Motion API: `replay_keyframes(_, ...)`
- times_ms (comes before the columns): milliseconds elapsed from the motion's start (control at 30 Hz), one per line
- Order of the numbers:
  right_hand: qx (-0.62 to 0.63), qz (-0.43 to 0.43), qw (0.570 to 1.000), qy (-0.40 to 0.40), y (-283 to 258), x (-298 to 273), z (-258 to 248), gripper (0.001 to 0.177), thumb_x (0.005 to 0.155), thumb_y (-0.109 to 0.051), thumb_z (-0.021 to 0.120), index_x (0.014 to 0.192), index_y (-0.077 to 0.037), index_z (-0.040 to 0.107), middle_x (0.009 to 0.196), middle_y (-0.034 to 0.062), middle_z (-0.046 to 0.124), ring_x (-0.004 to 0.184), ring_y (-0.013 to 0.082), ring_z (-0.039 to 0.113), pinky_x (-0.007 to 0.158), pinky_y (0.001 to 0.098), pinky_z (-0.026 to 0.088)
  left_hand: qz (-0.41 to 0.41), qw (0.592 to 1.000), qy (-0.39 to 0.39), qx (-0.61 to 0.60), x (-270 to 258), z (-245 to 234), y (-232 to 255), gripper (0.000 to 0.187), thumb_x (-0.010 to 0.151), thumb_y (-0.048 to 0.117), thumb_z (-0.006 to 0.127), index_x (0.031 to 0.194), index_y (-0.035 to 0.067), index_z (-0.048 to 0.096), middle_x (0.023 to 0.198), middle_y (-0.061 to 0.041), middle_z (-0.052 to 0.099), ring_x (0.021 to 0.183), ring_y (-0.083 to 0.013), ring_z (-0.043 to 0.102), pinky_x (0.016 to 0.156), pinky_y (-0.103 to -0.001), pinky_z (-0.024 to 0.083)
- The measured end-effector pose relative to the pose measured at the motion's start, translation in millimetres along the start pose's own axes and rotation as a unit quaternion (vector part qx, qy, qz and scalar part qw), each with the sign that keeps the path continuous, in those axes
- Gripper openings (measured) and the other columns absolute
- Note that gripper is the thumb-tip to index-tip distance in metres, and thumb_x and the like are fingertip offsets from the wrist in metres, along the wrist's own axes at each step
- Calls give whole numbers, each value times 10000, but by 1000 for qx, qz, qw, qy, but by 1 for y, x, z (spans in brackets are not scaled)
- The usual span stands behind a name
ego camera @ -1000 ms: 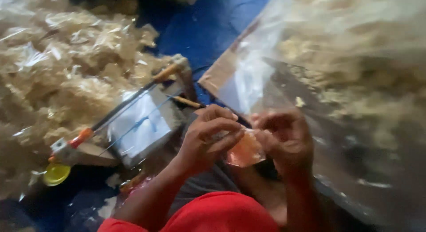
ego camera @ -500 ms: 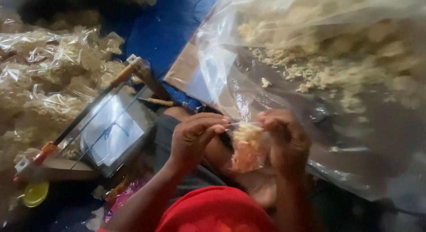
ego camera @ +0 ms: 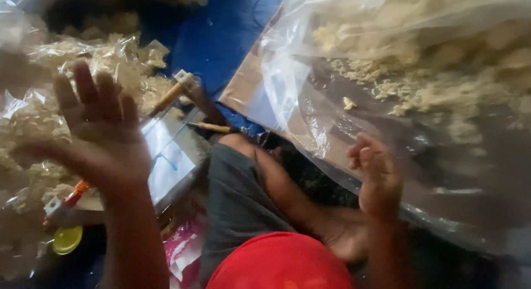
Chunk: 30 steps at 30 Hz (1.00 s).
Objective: The person is manually packaging snacks by scooping them into small plastic bags and sealing the bags with a heat sealer.
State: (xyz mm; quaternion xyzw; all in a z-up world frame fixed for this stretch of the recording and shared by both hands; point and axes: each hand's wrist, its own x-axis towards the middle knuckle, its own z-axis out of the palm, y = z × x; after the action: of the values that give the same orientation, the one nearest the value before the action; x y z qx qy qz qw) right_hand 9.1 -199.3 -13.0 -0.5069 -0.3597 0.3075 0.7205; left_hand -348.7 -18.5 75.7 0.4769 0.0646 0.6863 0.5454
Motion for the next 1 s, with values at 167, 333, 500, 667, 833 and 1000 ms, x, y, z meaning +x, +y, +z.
replay_keyframes(167,-111,161,975,-100,13,-18,21,323,989,-162,603,1255,-21,723,1004,93,775,887,164,696,801,275,543,-154,845,-146,490,-26,31,-106,156,978,176,685,1100,101,747,1070,-57,739,850,-152,685,760,-276,569)
replay_keyframes(333,-242,67,949,-191,-11,-32,11,251,918,-170,693,1120,-42,768,1003,45,811,795,140,736,721,241,564,-55,673,-265,688,-20,-27,-224,288,901,310,724,1022,49,706,1096,-171,666,900,-383,633,785,-468,516)
replay_keyframes(500,-240,80,958,-132,-13,-57,-29,255,929,-174,696,1139,-44,758,981,56,784,782,160,694,730,264,546,-112,629,-299,709,10,-39,-247,327,875,341,758,976,30,754,893,-206,706,705,-374,644,685,-484,532)
replay_keyframes(667,-191,189,959,-87,9,-72,-47,292,922,-195,706,1175,-61,766,1063,45,801,880,130,724,794,241,566,-253,542,-253,760,36,40,-196,254,1013,236,669,1056,-10,718,1194,-202,608,972,-321,620,812,-453,532)
replay_keyframes(833,-213,98,966,-112,5,-69,-44,264,944,-205,699,1156,-60,756,956,36,773,669,111,572,609,240,470,-294,543,-235,751,44,51,-194,362,999,325,675,1153,-2,661,1132,-223,655,964,-412,653,833,-531,502)
replay_keyframes(1000,-214,100,965,-111,9,-69,-50,271,956,-243,687,1158,-76,755,960,18,750,704,116,572,644,242,464,-343,600,-228,686,55,62,-194,552,849,264,871,1165,-145,676,1032,-286,709,882,-382,685,789,-474,538)
